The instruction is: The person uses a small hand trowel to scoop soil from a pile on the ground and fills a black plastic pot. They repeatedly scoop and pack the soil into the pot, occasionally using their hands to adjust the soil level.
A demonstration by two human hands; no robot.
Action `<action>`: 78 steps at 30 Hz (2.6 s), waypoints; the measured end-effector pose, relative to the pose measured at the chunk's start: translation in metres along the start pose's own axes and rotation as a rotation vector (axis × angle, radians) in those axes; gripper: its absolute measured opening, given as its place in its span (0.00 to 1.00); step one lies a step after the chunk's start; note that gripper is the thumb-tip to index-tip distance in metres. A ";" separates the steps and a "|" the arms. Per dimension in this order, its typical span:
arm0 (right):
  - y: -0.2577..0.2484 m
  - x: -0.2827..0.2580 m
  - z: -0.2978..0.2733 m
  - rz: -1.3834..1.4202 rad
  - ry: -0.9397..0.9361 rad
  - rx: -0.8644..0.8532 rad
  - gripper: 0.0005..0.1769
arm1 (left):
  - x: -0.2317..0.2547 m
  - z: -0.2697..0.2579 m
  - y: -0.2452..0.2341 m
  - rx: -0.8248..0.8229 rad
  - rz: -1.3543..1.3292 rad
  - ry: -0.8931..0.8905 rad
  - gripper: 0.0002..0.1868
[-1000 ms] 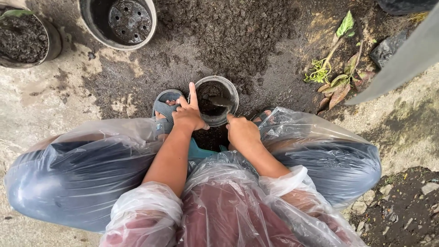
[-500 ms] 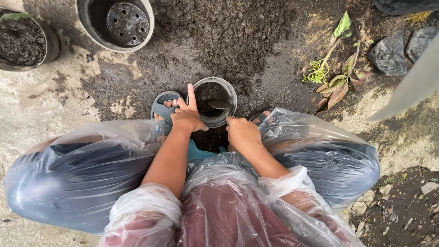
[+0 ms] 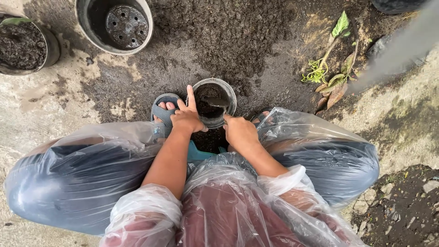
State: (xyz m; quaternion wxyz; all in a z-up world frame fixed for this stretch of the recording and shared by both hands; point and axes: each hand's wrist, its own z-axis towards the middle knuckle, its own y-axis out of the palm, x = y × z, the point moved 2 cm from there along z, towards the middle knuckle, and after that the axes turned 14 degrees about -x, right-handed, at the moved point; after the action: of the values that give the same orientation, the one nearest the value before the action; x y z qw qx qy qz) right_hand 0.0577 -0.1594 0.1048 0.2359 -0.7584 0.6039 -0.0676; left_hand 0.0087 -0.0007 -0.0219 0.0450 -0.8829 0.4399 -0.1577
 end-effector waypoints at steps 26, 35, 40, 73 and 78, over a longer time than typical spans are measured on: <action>-0.051 0.022 -0.082 0.176 0.005 0.013 0.24 | 0.000 -0.004 -0.017 0.094 0.200 -0.034 0.80; -0.060 0.047 -0.090 0.401 -0.079 0.017 0.22 | 0.017 -0.049 -0.055 0.436 0.170 -0.099 0.50; -0.038 0.083 -0.049 0.605 -0.088 0.088 0.29 | 0.055 -0.111 -0.062 0.551 0.103 0.078 0.36; -0.057 0.078 -0.046 0.762 -0.128 0.482 0.32 | 0.166 -0.133 -0.050 0.294 -0.469 0.806 0.28; -0.108 0.024 -0.147 0.721 -0.557 0.832 0.34 | 0.212 -0.179 -0.060 -0.136 -1.176 0.998 0.52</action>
State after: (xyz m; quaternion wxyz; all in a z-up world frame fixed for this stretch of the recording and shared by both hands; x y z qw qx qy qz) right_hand 0.1027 -0.2054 0.2775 0.6687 -0.3403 0.6609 -0.0128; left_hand 0.1167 -0.1215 0.2115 -0.3041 -0.7966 -0.1244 -0.5073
